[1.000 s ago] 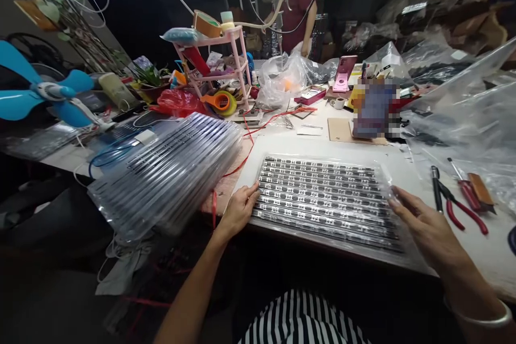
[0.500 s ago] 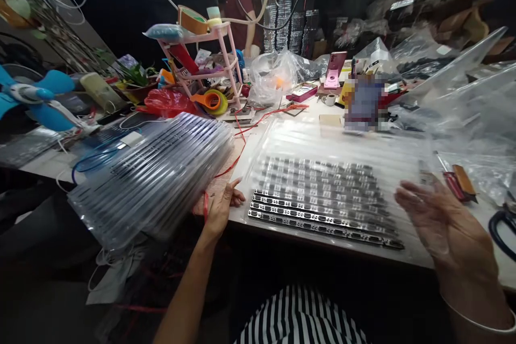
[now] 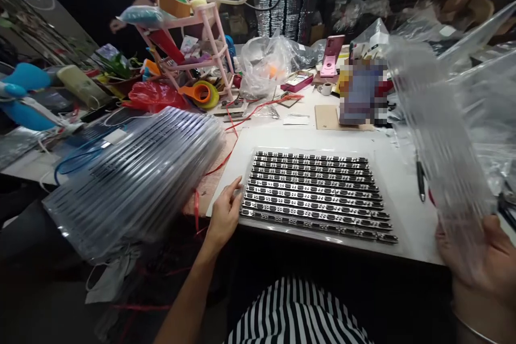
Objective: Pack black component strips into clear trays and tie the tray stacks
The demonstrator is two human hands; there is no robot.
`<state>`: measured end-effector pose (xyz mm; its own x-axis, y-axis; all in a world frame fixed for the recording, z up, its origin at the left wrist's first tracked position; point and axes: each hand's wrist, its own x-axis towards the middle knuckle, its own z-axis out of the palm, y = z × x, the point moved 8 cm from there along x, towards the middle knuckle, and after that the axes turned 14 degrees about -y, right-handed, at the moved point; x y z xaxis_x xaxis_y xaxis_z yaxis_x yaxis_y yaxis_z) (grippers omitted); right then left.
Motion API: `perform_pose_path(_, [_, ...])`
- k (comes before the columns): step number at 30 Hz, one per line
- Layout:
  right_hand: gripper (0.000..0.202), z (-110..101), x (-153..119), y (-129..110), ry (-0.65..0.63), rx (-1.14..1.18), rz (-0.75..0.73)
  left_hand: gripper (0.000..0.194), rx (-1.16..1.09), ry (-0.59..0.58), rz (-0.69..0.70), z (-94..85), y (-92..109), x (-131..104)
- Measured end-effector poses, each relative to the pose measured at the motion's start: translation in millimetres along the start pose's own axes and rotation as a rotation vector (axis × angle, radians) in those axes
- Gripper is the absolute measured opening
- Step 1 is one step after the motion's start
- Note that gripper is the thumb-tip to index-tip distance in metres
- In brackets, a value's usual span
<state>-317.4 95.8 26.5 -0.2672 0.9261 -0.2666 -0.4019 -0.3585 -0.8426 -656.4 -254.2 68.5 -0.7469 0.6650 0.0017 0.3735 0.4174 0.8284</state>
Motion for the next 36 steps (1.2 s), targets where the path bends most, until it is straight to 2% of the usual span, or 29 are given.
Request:
perform_pose_path(5, [0.019,2,10,0,-0.149,-0.017,-0.051,0.045,-0.005,0.013,-0.019,4.1,0,11])
perform_pose_path(9, [0.021,-5,11,3,-0.154,0.008,-0.045,0.051,-0.107,0.091,-0.025,0.8,-2,17])
perform_pose_path(12, [0.02,-4,11,7,-0.169,0.111,0.015,0.051,-0.08,0.134,-0.029,-3.6,-2,21])
perform_pose_path(16, [0.022,1,10,10,-0.192,0.192,0.069,0.048,0.024,0.075,-0.083,-5.8,-7,26])
perform_pose_path(20, [0.022,0,12,8,-0.22,0.134,0.018,0.053,-0.01,0.035,-0.118,-5.2,-15,26])
perform_pose_path(26, [0.022,-2,15,8,-0.246,0.103,0.022,0.055,0.328,0.035,-0.004,1.7,5,30])
perform_pose_path(31, [0.022,2,14,2,-0.316,0.024,-0.042,0.053,0.348,0.024,0.005,5.4,12,30])
perform_pose_path(36, [0.023,2,12,-2,-0.31,-0.034,-0.075,0.05,0.317,0.045,-0.004,5.2,12,27])
